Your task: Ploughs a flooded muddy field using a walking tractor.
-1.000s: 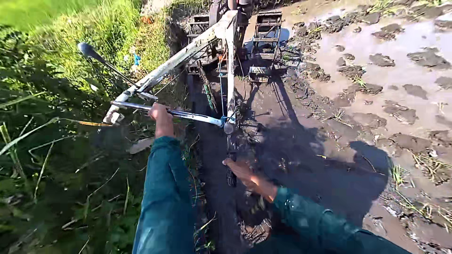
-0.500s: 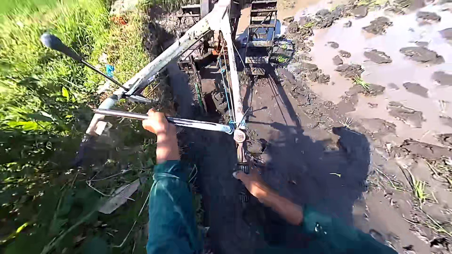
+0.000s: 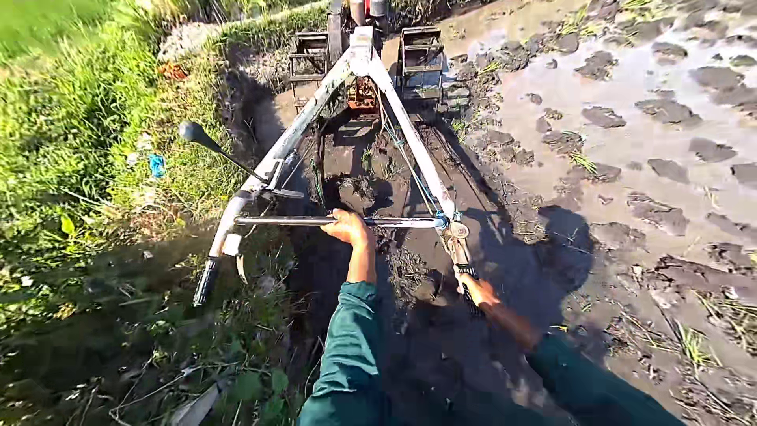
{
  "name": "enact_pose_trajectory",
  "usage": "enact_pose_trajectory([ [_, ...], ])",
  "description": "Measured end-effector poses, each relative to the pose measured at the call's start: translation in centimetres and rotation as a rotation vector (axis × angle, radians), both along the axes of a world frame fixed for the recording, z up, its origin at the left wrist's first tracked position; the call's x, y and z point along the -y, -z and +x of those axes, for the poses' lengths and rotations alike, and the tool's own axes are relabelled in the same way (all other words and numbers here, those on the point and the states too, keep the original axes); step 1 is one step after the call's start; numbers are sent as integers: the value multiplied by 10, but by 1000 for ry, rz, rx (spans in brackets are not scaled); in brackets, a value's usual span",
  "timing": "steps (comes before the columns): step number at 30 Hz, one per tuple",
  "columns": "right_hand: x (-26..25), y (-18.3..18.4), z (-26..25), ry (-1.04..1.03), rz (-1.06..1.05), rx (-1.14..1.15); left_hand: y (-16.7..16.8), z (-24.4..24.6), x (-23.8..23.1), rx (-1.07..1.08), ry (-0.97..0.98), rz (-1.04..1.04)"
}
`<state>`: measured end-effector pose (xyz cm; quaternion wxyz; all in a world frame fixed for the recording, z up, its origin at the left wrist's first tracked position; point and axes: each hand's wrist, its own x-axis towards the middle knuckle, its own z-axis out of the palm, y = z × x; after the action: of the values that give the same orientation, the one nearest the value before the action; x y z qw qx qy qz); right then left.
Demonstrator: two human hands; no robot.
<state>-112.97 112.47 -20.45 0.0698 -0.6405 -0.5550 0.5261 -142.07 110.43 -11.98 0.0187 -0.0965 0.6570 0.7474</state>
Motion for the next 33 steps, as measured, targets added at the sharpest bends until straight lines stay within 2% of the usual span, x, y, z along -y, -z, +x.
enact_pose_trajectory([
  [2, -24, -16, -18, -8, 17, 3, 8, -23, -34, -30, -38, -98],
  [4, -29, -32, -54, -44, 7, 0, -13, -58, -46, 10, -45, -125],
  [8, -5, -19, -156, -142, 20, -99, -34, -161, -27, 54, 2, -201],
  [12, 10, -31, -262, -296, -101, -179, -30, -257, 16, 15, 151, -421],
  [14, 7, -32, -312, -371, -169, -158, -24, -309, 24, 6, 155, -495],
  [18, 6, -24, -413, -413, -244, -202, -35, -431, -13, 5, 80, -350],
  [24, -9, -45, -571, -372, -368, -373, -38, -603, -39, -133, 209, -196],
  [26, -16, -46, -623, -289, -401, -455, -45, -636, -61, -80, 184, -98],
  [29, -30, -47, -692, -162, -459, -539, -55, -648, -103, 23, 164, -6],
  [31, -42, -44, -736, -118, -450, -621, -52, -671, -129, 17, 142, 64],
  [33, -61, -45, -778, -118, -429, -658, -48, -714, -152, -14, 160, -6],
])
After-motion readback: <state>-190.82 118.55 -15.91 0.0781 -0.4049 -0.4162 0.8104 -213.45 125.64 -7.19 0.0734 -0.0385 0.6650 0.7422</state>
